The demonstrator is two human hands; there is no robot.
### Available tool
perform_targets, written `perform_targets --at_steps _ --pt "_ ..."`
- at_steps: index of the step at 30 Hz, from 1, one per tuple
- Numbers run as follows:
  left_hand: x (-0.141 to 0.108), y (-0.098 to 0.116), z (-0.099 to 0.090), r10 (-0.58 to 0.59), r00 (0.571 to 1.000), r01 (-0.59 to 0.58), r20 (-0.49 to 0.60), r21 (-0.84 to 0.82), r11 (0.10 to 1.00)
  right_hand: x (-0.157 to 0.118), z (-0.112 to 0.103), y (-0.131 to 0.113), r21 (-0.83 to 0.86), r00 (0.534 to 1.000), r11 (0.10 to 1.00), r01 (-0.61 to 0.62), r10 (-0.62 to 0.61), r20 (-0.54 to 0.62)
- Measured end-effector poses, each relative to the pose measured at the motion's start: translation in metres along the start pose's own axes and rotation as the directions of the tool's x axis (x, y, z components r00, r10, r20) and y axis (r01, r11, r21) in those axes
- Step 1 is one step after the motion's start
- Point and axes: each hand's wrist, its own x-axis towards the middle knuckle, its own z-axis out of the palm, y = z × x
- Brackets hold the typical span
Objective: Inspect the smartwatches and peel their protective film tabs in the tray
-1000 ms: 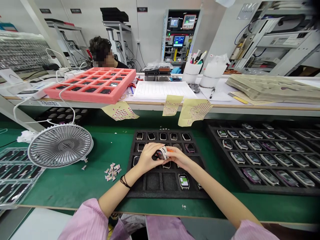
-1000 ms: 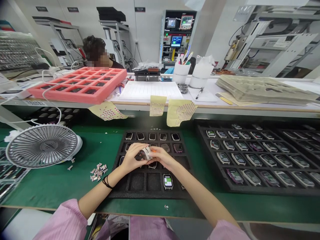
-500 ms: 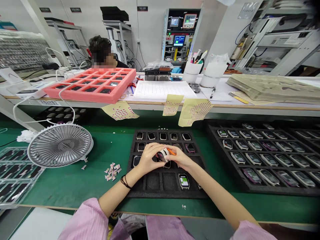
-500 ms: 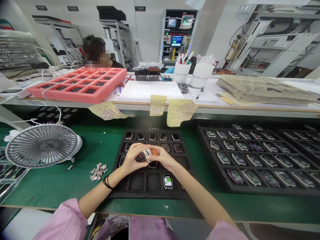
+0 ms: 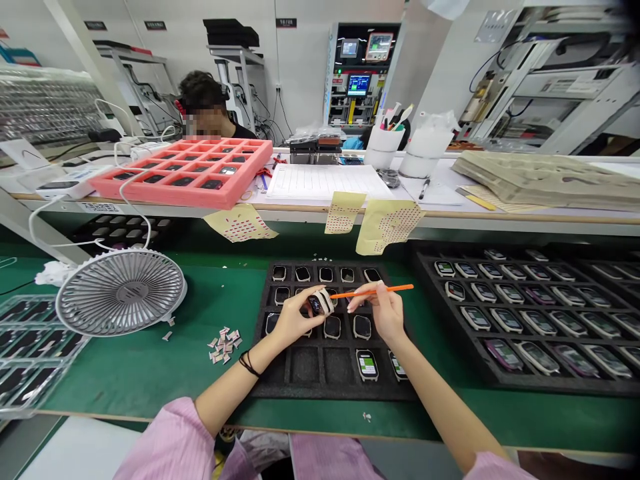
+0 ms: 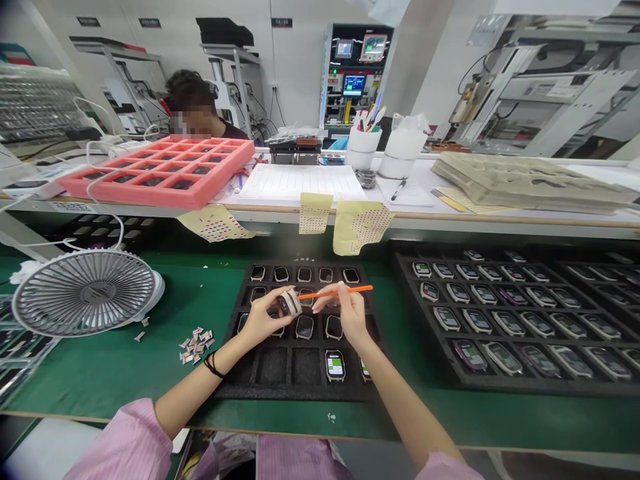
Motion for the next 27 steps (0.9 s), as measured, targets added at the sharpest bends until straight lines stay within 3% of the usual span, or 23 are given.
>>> perform_targets --at_steps 18,27 --pt "0.000 -0.003 0.002 -0.019 0.999 0.019 -0.035 0.010 1.000 -0.005 0.008 0.001 -0.256 0.986 0.954 0.155 -0.164 -0.014" --pt "-0.001 0.003 0.003 -0.045 0.999 0.045 0.015 -0.052 0.998 -0.005 0.012 0.006 -0.148 0.994 0.985 0.091 -0.080 0.077"
